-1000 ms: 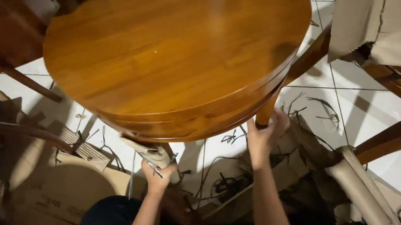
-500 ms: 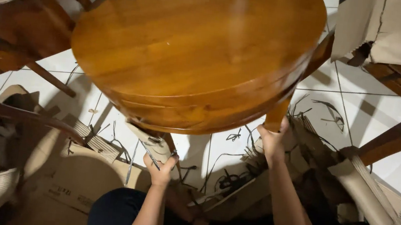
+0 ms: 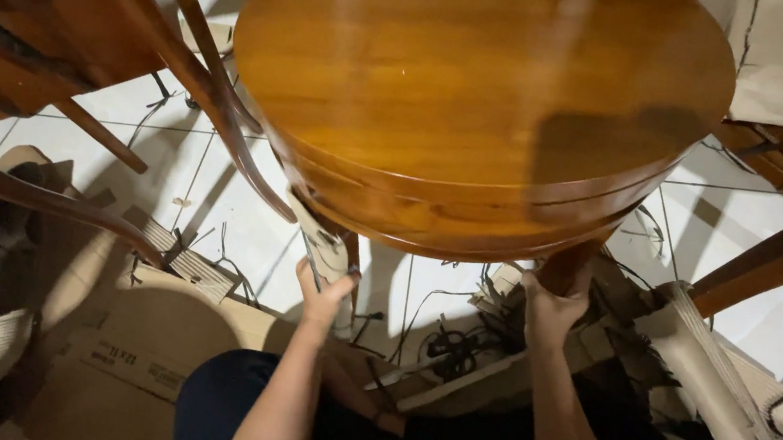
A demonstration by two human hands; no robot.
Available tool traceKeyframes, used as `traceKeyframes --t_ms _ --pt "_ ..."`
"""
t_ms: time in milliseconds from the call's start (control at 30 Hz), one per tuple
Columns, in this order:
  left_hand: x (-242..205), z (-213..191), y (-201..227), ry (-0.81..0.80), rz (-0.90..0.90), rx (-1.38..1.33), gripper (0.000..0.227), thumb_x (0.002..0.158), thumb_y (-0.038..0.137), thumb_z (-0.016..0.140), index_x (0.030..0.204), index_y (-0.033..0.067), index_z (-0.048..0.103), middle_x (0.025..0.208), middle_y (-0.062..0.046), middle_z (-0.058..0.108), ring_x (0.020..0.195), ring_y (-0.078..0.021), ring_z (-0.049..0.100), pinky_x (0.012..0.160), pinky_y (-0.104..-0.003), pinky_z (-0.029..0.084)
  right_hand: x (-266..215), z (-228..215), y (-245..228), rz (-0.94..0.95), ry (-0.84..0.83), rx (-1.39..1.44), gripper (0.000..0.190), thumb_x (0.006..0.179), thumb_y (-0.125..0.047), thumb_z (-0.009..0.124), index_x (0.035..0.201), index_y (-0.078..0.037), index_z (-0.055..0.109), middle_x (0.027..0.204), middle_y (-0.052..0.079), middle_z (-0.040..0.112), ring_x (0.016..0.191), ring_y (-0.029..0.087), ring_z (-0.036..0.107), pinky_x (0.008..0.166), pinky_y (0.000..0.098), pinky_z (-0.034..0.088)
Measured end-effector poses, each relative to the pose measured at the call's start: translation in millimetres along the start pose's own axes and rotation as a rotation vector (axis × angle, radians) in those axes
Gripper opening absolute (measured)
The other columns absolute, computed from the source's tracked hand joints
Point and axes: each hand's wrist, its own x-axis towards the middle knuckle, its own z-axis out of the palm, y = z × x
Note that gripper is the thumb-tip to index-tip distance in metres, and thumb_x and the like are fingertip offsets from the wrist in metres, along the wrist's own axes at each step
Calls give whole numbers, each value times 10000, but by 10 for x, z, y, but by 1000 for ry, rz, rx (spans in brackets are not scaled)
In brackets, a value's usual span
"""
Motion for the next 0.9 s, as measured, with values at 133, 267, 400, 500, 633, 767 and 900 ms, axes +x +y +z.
traceKeyframes --t_ms 133,267,400,500,633,767,900 --pt "222 -73 -49 42 -188 -102 295 561 60 863 737 96 629 707 -22 642 680 -144 549 652 -379 487 -225 159 -216 23 -58 42 529 709 98 858 1188 26 646 1021 127 642 953 197 593 885 466 517" --pt "455 -150 -77 67 -157 -34 356 616 68 886 896 48 666 828 -94 699 789 -166 592 762 -412 521 -294 170 -95 52 -65 -45 458 744 -3 897 1085 -59 596 935 65 612 878 158 565 839 408 490" --pt "610 -101 277 153 -3 116 559 767 125 906 1191 -90 613 1113 -295 702 1103 -336 667 923 -509 524 -304 64 211 106 -94 -74 413 810 -65 889 971 -83 508 893 24 545 861 142 520 824 388 443" --pt "566 -132 -7 212 79 143 655 804 149 885 1330 -62 557 1229 -305 664 1191 -403 628 984 -531 511 -328 9 359 130 -148 -1 454 795 -14 890 1120 -76 579 985 62 630 910 191 604 855 416 490" --pt "600 -250 39 220 118 230 680 835 233 865 1372 -25 536 1262 -282 655 1199 -422 627 998 -533 514 -512 106 148 146 -169 20 499 799 17 877 1169 -102 563 1014 46 619 969 140 599 902 372 485" --pt "415 -366 -124 227 98 300 666 858 290 841 1362 -3 520 1252 -297 631 1189 -467 617 1005 -563 504 -688 263 -429 123 -227 25 568 849 47 824 1290 -124 510 1108 38 591 1029 167 581 967 423 475" --pt "311 -390 -256 261 48 294 705 885 356 840 1422 41 507 1353 -260 600 1297 -409 572 1097 -513 462 -709 113 -170 72 -300 86 571 839 118 813 1264 -125 520 1045 55 601 954 183 615 913 408 517"
